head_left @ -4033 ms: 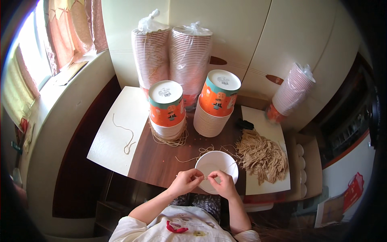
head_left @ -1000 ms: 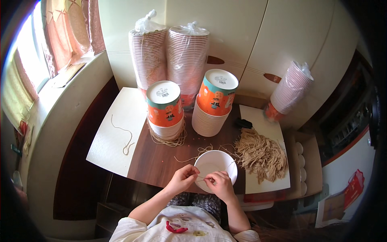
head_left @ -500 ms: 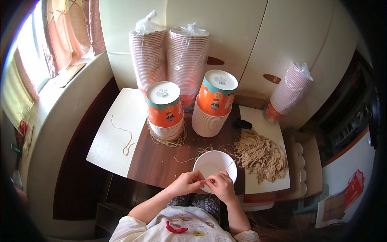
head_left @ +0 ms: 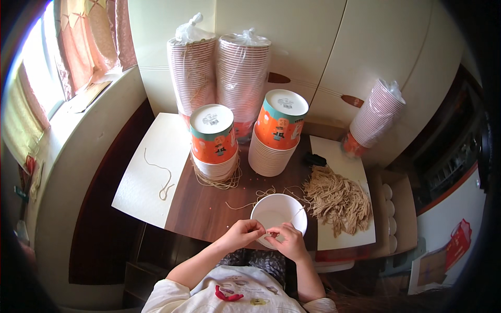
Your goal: The person is tying thin strings around the rims of paper cups and then stacking them for packaging.
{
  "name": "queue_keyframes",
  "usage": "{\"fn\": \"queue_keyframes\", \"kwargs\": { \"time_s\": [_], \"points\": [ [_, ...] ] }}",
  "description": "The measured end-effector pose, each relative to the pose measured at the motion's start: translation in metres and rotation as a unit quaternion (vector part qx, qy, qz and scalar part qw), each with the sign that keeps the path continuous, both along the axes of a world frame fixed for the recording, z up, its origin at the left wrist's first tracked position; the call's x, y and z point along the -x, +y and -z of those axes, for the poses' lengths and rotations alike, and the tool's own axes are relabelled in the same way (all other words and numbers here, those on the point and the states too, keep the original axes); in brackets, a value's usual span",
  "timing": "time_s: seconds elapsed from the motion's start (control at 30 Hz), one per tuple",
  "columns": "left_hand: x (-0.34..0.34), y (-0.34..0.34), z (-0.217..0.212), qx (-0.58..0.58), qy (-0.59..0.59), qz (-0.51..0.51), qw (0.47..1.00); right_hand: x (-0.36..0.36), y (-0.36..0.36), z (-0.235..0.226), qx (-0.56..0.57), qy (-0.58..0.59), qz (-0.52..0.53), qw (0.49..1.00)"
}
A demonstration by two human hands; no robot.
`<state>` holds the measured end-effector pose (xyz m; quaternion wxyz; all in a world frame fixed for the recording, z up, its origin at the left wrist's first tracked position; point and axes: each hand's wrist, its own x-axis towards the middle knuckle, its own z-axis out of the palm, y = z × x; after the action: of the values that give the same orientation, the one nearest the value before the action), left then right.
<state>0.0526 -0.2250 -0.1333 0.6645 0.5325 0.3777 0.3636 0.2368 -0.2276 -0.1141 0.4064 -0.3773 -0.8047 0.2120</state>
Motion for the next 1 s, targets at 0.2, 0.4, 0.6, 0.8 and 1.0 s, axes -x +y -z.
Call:
{"fn": "queue_keyframes", "kwargs": {
  "time_s": [0.2, 0.4, 0.6, 0.8, 1.0],
  "points": [
    [0.000, -0.001, 0.000, 0.002, 0.001, 0.002, 1.000, -0.001, 0.000, -0.001, -0.011, 0.017, -0.002, 1.000],
    [0.000, 0.000, 0.000, 0.010, 0.008, 0.005, 1.000, -0.001, -0.001, -0.001, 0.019, 0.026, 0.010, 0.999],
    [0.000, 0.000, 0.003, 0.004, 0.006, 0.002, 1.000, -0.002, -0.003, 0.000, 0.064, 0.034, 0.024, 0.997],
    [-0.002, 0.000, 0.007, -0.027, -0.011, -0.015, 0.999, 0.000, -0.005, 0.002, 0.084, 0.031, 0.030, 0.995],
    [-0.001, -0.001, 0.005, -0.001, 0.014, 0.004, 1.000, 0.001, -0.006, 0.004, 0.101, 0.044, 0.041, 0.993]
  ]
}}
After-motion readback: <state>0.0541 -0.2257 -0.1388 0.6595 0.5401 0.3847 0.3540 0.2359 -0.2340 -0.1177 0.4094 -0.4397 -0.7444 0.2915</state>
